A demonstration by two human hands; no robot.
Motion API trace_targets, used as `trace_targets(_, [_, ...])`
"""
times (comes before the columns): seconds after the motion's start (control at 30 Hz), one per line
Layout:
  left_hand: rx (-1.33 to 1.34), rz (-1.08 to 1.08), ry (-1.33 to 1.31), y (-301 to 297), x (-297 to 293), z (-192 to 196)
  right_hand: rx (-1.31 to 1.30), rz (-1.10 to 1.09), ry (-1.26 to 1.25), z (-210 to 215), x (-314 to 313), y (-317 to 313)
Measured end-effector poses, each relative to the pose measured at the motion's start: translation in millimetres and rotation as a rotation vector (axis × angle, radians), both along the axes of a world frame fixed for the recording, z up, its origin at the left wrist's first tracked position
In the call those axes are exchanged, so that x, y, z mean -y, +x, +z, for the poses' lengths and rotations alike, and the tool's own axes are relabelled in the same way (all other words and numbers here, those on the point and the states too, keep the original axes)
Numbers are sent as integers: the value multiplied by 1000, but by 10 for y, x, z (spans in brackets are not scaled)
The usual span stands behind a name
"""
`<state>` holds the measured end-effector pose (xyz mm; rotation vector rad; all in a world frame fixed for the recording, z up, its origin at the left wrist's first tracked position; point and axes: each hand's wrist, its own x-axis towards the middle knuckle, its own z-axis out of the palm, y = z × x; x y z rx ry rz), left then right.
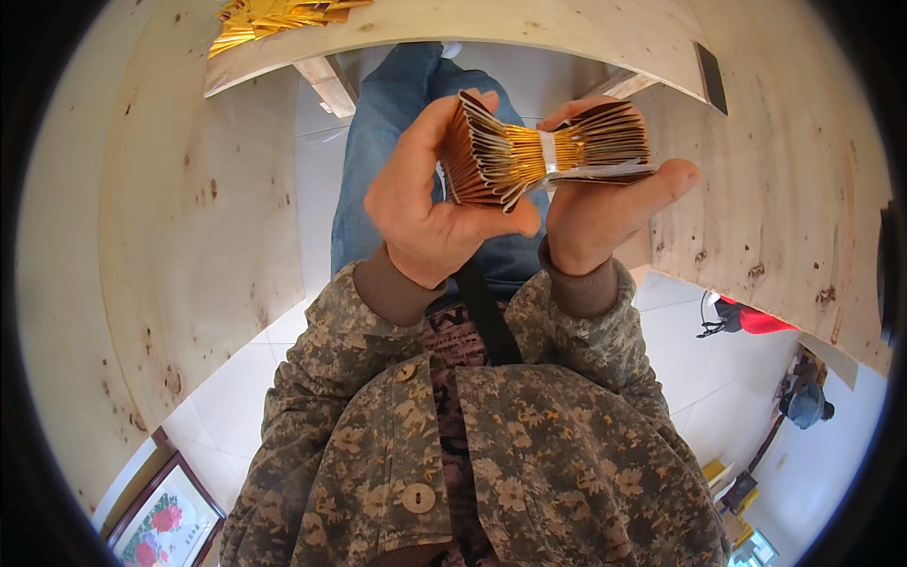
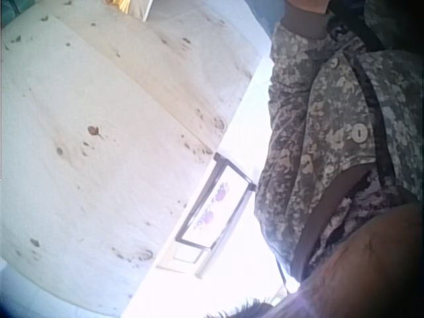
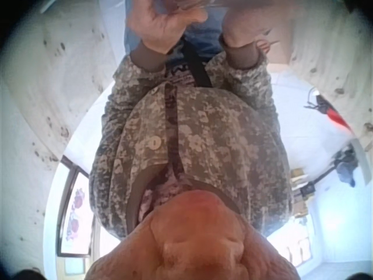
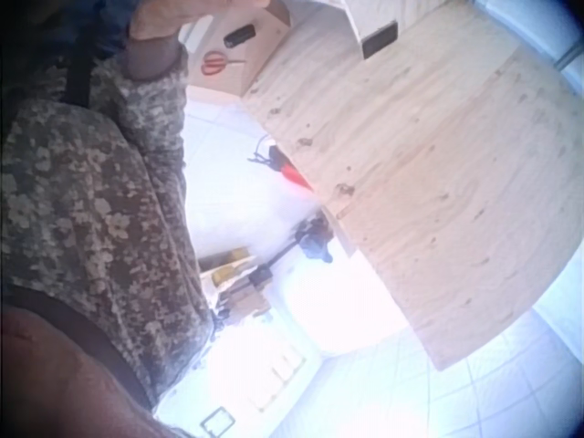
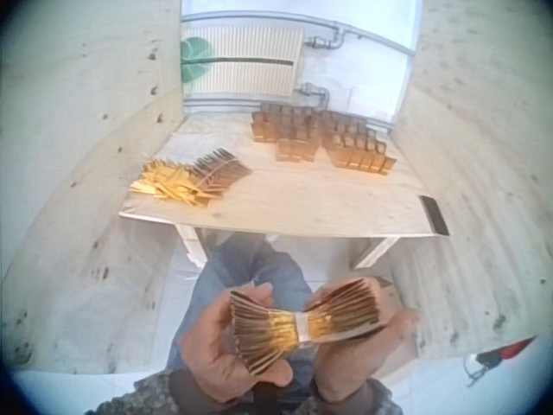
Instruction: The person sits and ties a stack of small gold paper packets with a white string. They wrap the string around the bundle, pull it tight, and tie a knot to secure the packets together.
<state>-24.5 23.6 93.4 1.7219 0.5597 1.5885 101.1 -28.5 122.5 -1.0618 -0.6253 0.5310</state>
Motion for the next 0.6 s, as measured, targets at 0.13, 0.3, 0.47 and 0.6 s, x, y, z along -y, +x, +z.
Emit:
trace_targets(0.13, [23,17,-24,11,16,-23,43,-33,35,15,-23,-13])
trace_targets(0.3, [29,-28,8,-21,43,-13,167,-100,37,38,-35,1])
trace_targets(0.47, [30,-76,-44,-32,66,-21,136,-114,-7,19,-74,19])
trace_targets(0.6, [40,-212,-87,-23,25,-55,209,-207,-59,-14,-95,62])
